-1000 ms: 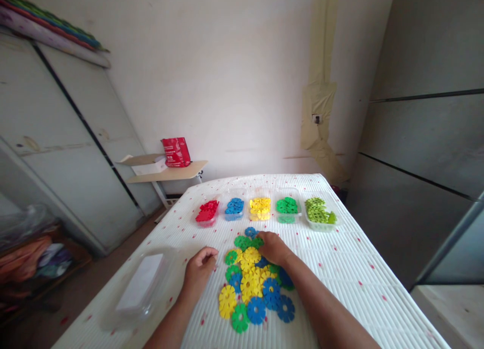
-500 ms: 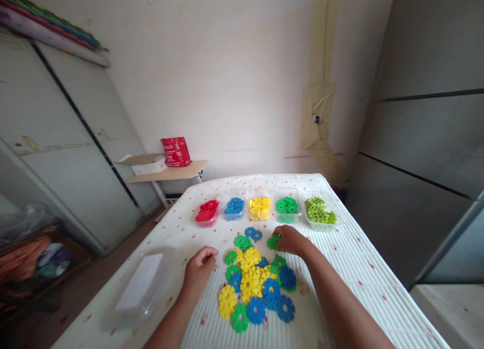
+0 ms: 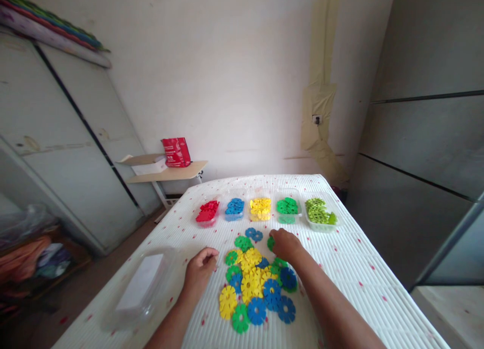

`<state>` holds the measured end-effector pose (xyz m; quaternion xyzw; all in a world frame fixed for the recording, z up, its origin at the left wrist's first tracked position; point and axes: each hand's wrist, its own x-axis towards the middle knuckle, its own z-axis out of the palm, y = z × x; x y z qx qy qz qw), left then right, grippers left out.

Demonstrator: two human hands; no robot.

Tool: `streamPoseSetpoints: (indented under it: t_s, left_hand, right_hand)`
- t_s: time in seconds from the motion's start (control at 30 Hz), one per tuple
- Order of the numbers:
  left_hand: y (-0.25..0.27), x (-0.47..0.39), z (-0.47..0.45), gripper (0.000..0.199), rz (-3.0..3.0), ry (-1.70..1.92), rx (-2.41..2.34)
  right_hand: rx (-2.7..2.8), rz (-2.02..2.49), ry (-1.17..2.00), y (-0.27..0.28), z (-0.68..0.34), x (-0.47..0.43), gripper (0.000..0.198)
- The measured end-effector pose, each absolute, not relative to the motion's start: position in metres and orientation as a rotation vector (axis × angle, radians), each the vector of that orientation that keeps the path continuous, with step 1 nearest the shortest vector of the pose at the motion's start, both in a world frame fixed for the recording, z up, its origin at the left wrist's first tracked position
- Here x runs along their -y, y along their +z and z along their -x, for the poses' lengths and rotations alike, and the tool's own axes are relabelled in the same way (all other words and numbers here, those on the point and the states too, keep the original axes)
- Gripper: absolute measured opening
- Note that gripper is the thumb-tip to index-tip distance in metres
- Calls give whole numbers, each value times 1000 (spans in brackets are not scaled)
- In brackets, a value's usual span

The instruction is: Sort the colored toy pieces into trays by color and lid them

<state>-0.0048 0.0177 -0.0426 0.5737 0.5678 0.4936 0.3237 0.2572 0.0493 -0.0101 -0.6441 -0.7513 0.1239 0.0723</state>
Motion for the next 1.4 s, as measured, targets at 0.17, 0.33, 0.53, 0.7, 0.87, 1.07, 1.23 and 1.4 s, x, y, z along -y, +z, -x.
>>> streamPoseSetpoints:
  t_s: [0.17, 0.33, 0.53, 0.7, 0.87, 1.07, 1.23, 1.4]
  left_hand:
    - [-44, -18, 5, 11, -1503, 1286, -1473]
    - [-43, -17, 6, 13, -1502, 1259, -1504]
    - [-42, -16, 5, 13, -1503, 1263, -1509]
    - [-42, -17, 5, 12, -1510, 1269, -1507]
    - [-42, -16, 5, 12, -1519, 1275, -1495]
    - [-40, -15, 4, 13, -1522, 1268, -1512]
    - [-44, -17, 6, 13, -1577, 1252, -1532]
    - [-47, -17, 7, 13, -1643, 1229, -1533]
  right_hand:
    - [2232, 1912, 328, -2, -256, -47, 35]
    - [2245, 1832, 535, 10, -271, -49, 13]
    - [1722, 1768, 396, 28, -293, -55, 12]
    - [1303, 1544, 310, 29, -295, -59, 50]
    - [1340, 1655, 289, 31, -305, -57, 35]
    - [1531, 1622, 406, 37, -305, -53, 16]
    - [1806, 1547, 684, 34, -290, -48, 14]
    - [2095, 1462, 743, 30, -270, -42, 18]
